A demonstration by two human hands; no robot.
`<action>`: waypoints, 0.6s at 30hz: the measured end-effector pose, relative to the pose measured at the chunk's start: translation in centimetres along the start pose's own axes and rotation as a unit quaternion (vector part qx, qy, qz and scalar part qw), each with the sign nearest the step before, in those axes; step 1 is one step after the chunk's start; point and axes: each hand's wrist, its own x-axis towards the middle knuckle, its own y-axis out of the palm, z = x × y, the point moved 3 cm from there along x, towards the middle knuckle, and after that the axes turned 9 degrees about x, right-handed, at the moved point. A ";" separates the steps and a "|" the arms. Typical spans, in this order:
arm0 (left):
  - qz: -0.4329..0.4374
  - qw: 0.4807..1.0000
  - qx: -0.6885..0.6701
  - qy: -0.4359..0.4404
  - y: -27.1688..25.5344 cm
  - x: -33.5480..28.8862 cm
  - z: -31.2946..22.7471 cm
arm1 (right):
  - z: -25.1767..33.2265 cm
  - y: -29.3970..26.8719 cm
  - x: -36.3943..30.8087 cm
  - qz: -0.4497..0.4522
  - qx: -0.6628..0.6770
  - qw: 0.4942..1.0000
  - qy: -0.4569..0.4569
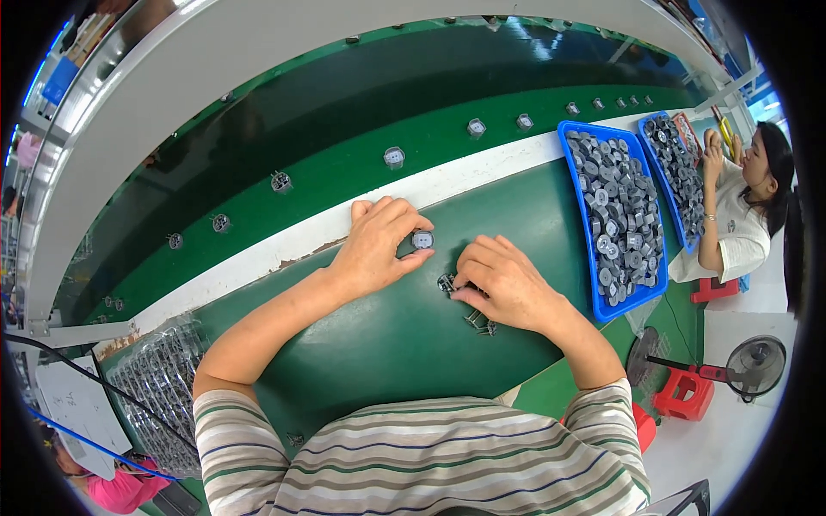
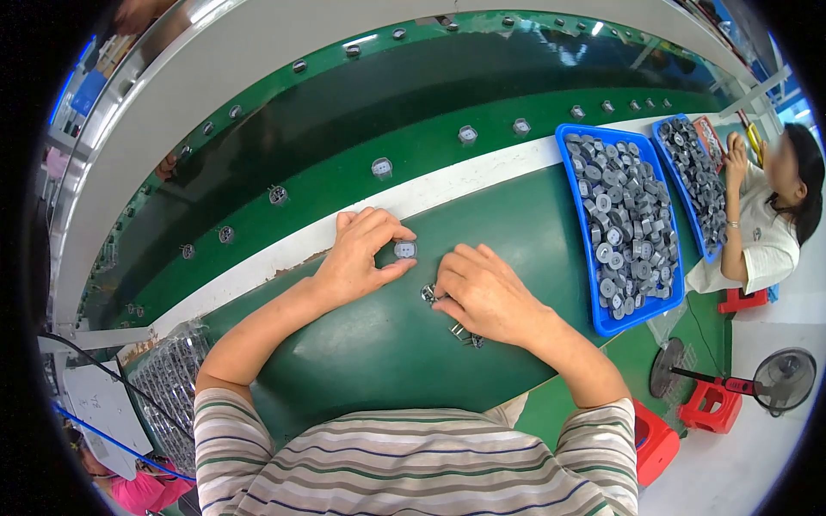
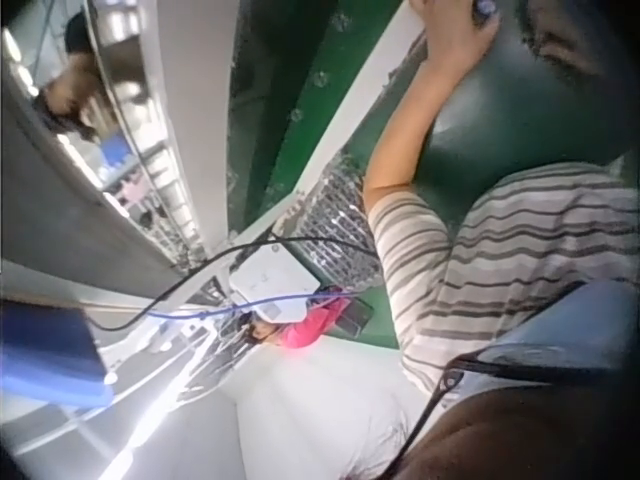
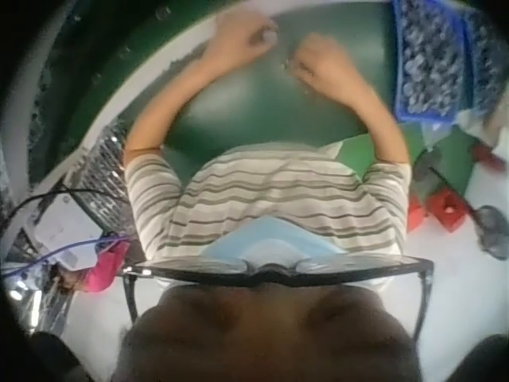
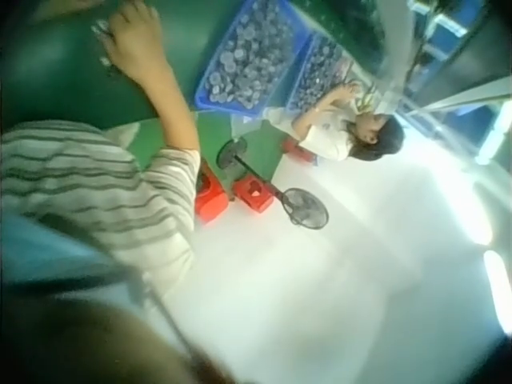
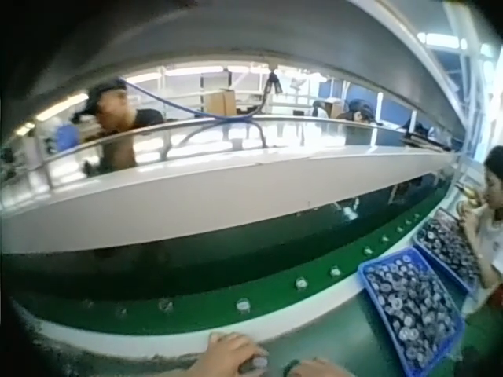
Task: The person assembles components by inserting metal pins into plastic housings by hand, dumps additional pins from a plastic blister tray onto the workbench, and places the assembled components onto the conveyor line.
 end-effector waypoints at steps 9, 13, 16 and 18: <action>-0.024 1.000 0.009 0.010 0.2 -0.2 -0.3 | -3.2 -1.2 -0.1 -0.199 0.073 0.977 0.018; -0.028 1.000 0.009 0.009 0.1 -0.3 -0.3 | -2.9 -0.5 -0.2 -0.173 -0.064 0.980 -0.070; -0.034 0.999 0.008 0.018 0.1 -0.2 -0.3 | -1.9 -1.2 -0.1 -0.155 -0.054 0.982 -0.096; -0.028 1.000 0.005 0.009 0.1 -0.4 -0.2 | -1.8 -1.8 0.0 -0.199 -0.157 0.963 -0.094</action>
